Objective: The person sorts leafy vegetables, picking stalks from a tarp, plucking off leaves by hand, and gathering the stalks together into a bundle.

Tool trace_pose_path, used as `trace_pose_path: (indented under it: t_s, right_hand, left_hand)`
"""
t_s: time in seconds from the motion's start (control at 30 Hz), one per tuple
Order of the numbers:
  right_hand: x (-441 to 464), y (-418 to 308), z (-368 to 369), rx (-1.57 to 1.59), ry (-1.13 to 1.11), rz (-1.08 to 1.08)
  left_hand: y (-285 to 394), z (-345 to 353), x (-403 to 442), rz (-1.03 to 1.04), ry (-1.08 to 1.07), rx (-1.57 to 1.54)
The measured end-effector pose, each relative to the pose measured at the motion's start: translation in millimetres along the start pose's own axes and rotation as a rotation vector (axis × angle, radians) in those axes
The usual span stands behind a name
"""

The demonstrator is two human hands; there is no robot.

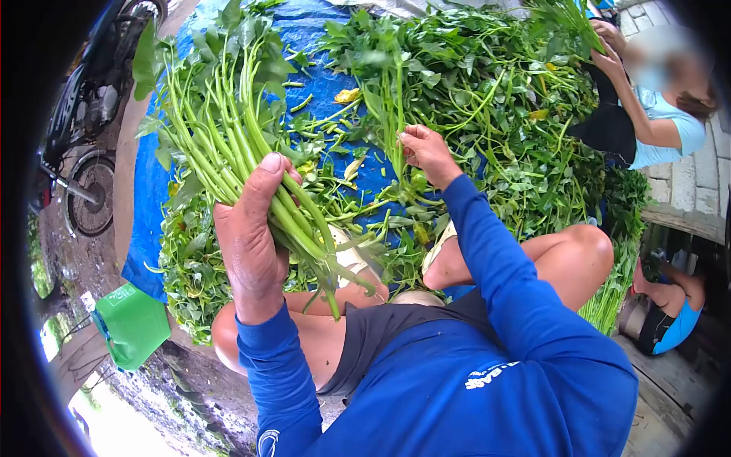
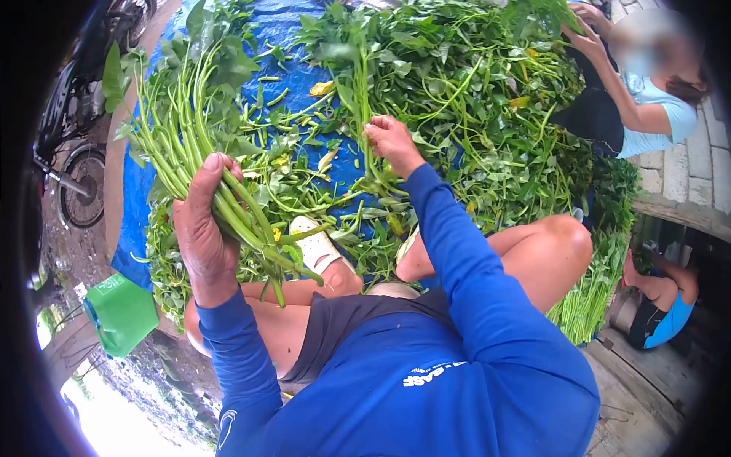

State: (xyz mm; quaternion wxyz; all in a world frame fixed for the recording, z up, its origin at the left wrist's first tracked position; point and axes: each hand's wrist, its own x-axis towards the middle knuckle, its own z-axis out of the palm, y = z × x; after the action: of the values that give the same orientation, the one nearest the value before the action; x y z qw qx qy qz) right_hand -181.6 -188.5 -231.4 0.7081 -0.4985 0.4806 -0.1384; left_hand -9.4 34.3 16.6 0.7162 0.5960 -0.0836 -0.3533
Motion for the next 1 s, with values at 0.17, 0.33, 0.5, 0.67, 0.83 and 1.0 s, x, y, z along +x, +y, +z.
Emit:
trace_pose_path:
  t_s: [0.17, 0.33, 0.5, 0.67, 0.83, 1.0]
  right_hand:
    - [-78, -56, -13, 0.388, -0.158, -0.098]
    - [-128, -84, -17, 0.317, -0.087, -0.231]
    - [-166, -106, -18, 0.106, 0.087, -0.362]
    - [-177, -108, -14, -0.146, 0.304, -0.570]
    - [-189, -116, 8, -0.144, 0.204, -0.567]
    - [-221, -107, 73, 0.133, -0.111, -0.423]
  left_hand:
    - [-7, 3, 1, -0.031, -0.016, -0.016]
    - [-13, 8, -12, -0.006, -0.142, -0.018]
    - [-6, 21, -35, 0.051, -0.185, -0.001]
    - [-10, 25, -50, 0.083, -0.196, -0.004]
    - [-27, 29, -58, 0.115, -0.236, 0.068]
    - [-69, 28, -48, 0.113, -0.232, 0.006]
